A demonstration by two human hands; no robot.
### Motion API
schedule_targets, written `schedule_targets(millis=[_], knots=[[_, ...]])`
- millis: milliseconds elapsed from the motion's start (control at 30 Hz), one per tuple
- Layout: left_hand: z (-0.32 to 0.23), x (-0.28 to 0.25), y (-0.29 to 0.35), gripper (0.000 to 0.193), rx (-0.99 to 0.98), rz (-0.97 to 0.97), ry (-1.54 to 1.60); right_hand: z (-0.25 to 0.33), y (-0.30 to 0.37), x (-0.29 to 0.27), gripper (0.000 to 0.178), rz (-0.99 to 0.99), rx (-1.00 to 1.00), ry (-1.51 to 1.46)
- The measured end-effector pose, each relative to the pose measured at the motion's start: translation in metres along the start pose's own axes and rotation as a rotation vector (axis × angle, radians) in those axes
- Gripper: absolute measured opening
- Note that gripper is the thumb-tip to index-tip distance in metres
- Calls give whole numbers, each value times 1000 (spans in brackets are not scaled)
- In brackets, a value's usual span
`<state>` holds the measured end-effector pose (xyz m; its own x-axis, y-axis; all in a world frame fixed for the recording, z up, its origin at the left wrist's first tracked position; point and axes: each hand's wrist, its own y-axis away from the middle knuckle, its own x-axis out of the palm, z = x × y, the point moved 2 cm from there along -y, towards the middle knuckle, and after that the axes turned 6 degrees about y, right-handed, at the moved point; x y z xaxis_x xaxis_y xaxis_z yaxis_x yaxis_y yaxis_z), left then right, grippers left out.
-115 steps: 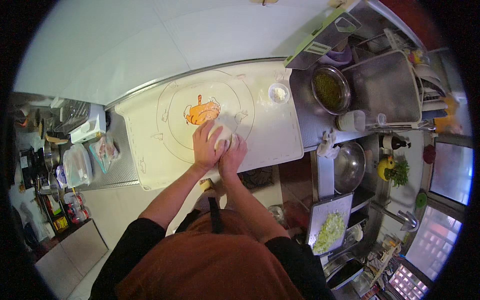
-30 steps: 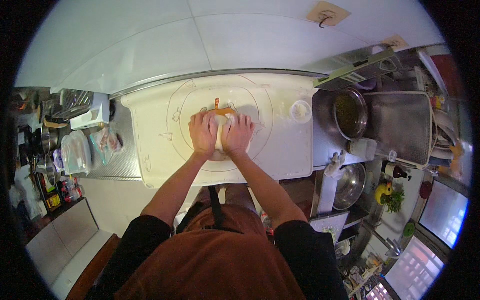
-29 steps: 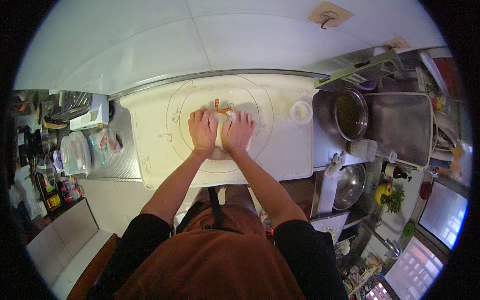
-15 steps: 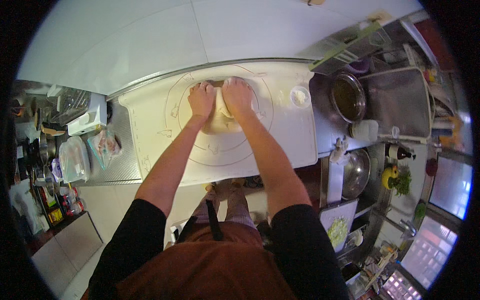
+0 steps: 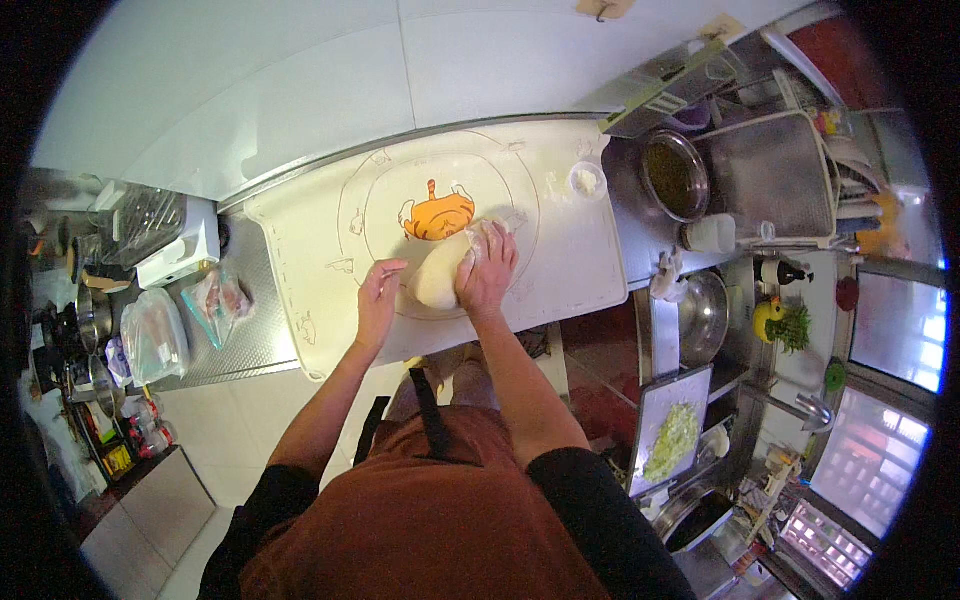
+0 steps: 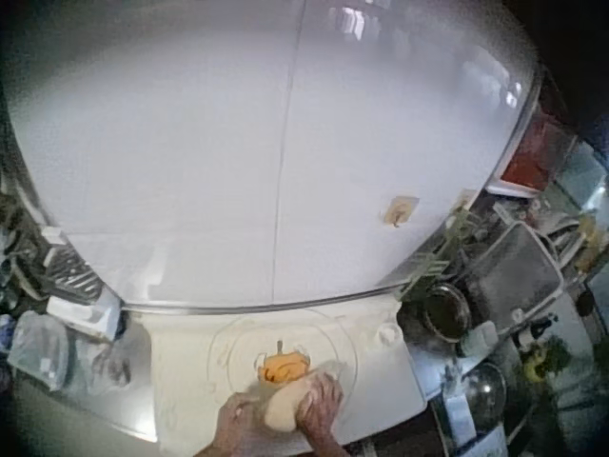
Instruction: The person kneads a ball of dough on a white cutting board, repeatedly folding and pressing it with both hands. The person then covers the dough with a metal bowl and opens a plastic bag containing meat.
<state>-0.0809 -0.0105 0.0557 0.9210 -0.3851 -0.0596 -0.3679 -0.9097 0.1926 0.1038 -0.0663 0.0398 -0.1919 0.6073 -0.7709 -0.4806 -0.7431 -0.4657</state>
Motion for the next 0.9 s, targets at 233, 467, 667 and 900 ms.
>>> schedule_targets(millis=[233, 467, 667, 900], knots=[[10, 33, -78, 23, 491, -30, -244, -25, -61, 50, 37, 68, 78, 226], [12, 90, -97, 33, 179, -370, -21, -50, -101, 84, 32, 133, 116, 401], [-1, 173, -66, 56, 241, -553, -19, -73, -149, 98, 38, 510, 163, 298], [-8, 111, -12, 52, -18, -355, 227, -30, -145, 14, 33, 742, -425, 120]])
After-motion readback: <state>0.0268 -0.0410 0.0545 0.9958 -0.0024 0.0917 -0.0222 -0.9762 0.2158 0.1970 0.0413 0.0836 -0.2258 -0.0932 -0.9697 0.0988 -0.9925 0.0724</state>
